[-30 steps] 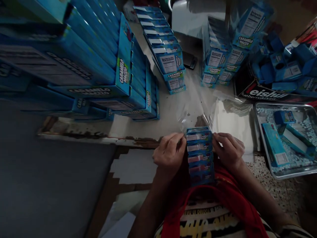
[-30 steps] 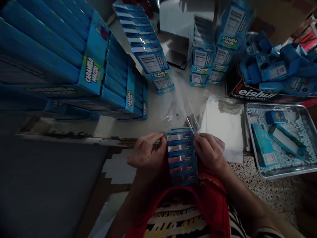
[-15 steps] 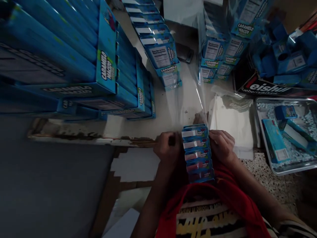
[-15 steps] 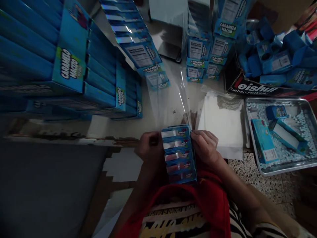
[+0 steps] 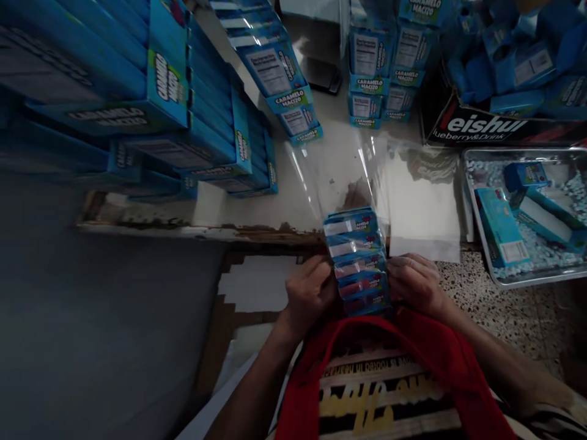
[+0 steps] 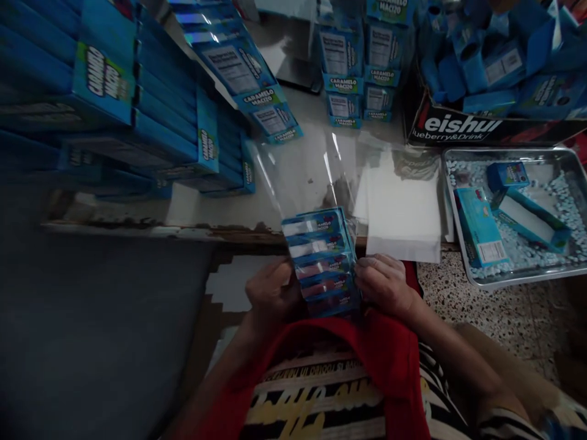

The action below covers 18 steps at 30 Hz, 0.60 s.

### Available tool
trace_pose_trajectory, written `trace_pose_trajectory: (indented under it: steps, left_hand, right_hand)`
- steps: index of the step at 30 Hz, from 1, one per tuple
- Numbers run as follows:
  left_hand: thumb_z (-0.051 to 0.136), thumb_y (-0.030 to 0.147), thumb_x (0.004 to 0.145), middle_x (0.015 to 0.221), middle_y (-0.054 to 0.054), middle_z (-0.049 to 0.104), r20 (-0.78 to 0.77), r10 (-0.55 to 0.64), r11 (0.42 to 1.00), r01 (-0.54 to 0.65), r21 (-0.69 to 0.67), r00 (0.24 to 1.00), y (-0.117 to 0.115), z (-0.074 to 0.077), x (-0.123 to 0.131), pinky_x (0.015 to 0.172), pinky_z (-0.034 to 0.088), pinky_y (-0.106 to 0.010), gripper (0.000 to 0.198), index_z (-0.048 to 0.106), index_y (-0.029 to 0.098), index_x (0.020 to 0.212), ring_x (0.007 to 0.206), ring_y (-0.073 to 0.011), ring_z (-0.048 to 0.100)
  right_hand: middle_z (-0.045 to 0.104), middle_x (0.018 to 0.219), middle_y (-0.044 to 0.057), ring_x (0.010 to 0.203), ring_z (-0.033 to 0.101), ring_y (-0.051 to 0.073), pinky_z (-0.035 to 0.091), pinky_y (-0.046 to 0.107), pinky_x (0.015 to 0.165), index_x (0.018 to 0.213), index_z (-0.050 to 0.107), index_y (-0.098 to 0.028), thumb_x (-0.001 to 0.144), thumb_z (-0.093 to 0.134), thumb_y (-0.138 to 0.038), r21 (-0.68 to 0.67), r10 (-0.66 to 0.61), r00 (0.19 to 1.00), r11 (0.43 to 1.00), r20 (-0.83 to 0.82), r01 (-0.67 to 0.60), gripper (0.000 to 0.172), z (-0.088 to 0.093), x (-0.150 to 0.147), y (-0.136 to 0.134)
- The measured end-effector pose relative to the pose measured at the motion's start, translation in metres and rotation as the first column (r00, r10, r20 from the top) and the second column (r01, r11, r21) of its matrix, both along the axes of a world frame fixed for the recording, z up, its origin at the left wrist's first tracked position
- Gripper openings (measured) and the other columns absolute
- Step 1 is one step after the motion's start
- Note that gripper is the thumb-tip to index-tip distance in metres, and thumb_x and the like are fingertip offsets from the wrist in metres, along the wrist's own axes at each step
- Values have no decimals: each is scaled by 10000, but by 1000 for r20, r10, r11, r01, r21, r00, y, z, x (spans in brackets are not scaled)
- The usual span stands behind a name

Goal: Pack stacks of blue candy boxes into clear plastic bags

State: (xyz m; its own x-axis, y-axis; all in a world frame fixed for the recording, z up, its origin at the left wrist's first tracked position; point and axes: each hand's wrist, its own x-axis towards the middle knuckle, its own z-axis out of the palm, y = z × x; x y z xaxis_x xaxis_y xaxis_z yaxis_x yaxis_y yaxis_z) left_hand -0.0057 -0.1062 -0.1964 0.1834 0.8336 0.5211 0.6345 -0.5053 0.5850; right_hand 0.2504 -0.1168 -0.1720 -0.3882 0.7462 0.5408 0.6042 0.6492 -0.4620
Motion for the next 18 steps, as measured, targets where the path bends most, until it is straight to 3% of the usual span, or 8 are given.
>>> trace_pose_trajectory:
  steps: [4, 9, 15, 18]
  left_hand:
    - [666, 280, 994, 724, 6, 691, -4, 247, 969, -247, -28, 969, 7, 3, 18, 634, 440, -234, 192, 648, 190, 826, 638, -129, 640]
    - [633, 238, 1024, 755, -21, 733, -127, 309, 948, -295, 117, 943, 5, -5, 22, 673, 464, -233, 168, 686, 183, 875, 684, -141, 685]
    - [621, 153, 1002, 947, -64, 797, -303, 155, 969, -85, 233, 940, -21, -13, 1, 707, 491, -235, 110, 710, 193, 951, 787, -147, 735]
    - [577, 147, 1016, 952, -56, 795, -322, 72, 979, -5, 206, 944, -37, -18, -10, 689, 494, -236, 136, 695, 199, 974, 762, -143, 724]
  right_hand:
    - [736, 753, 2, 669, 669, 145, 527, 285, 652, 840, 648, -231, 1017, 636, -165, 52, -130, 992, 990, 3, 129, 190, -13, -2, 9]
    - [780, 836, 17, 723, 713, 140, 542, 267, 678, 960, 679, -215, 1040, 639, -194, 84, -132, 991, 988, -4, 132, 91, -25, 0, 11]
    - [802, 1015, 75, 863, 722, 168, 548, 292, 753, 1065, 693, -192, 1110, 495, -249, 64, 91, 987, 993, 136, -100, 210, -14, 21, -2]
    - [790, 1012, 87, 872, 699, 178, 528, 308, 748, 1042, 696, -185, 1141, 432, -359, 45, 189, 964, 979, 188, -201, 331, -13, 25, -6]
